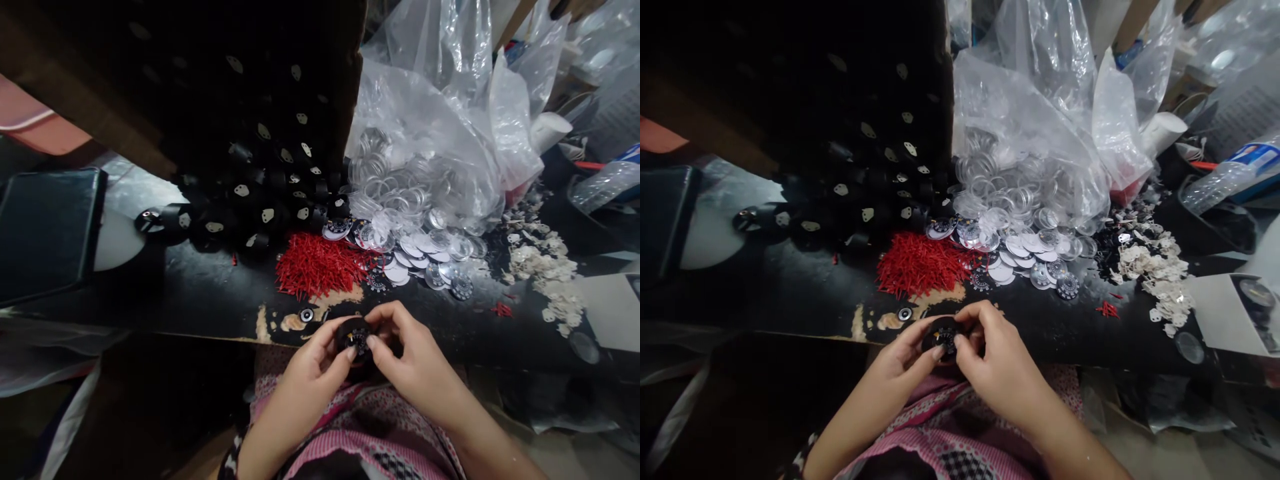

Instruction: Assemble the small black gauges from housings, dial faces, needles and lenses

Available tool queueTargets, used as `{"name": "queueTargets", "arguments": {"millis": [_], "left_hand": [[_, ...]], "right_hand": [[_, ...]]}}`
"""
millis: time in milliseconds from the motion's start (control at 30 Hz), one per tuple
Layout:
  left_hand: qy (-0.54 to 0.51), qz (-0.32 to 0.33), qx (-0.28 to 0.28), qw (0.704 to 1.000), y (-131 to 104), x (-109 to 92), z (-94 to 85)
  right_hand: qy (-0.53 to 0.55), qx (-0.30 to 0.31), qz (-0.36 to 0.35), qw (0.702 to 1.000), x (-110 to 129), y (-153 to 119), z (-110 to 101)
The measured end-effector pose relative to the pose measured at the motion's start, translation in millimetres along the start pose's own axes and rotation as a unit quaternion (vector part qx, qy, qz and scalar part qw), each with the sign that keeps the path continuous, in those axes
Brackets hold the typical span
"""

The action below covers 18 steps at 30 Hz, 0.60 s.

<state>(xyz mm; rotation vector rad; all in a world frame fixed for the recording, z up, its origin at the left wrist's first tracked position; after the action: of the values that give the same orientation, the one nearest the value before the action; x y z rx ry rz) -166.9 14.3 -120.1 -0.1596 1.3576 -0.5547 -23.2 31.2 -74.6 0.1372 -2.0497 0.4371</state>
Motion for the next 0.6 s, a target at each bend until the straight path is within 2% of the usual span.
{"name": "queueTargets", "arguments": {"millis": [100, 167, 233, 300, 400, 533, 600], "left_hand": [[0.021, 0.013, -0.035, 0.999, -3, -2, -9.2], [-0.016, 0.016, -0.069, 0.997, -3, -1, -16.6], [-0.082, 0.01, -0.085, 0.993, -2, 1, -19.8], [-0.148, 0.006, -0.095, 0.984, -1, 3, -19.8], [-0.221, 0.009, -0.112, 0.969, 0, 3, -18.3], [-0.299, 0.007, -0.101, 0.949, 3, -1, -13.2], [-0.344, -0.008, -0.078, 0.936, 6, -2, -7.6]], "right_hand": [[-0.035, 0.018, -0.047, 0.998, 6, 4, -4], [-0.134, -0.005, -0.076, 0.988, 11, 16, -12], [-0.278, -0.047, -0.078, 0.956, 16, 33, -18], [-0.397, -0.064, -0.064, 0.914, 18, 51, -18], [-0.464, -0.052, -0.058, 0.882, 21, 68, -13], [-0.457, -0.045, -0.055, 0.886, 18, 68, -12], [-0.399, -0.047, -0.058, 0.914, 16, 61, -13]]}}
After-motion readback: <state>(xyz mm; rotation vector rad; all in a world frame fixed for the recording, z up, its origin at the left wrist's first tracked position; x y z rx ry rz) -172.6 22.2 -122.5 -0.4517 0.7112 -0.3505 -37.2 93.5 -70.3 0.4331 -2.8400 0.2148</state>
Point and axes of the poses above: each hand's wrist, its own y-axis towards the middle knuckle, its own z-axis out of the palm, x = y × z, the point moved 6 cm from there along y, towards the middle knuckle, and after that the axes turned 4 degrees about x, right-handed, at the moved point
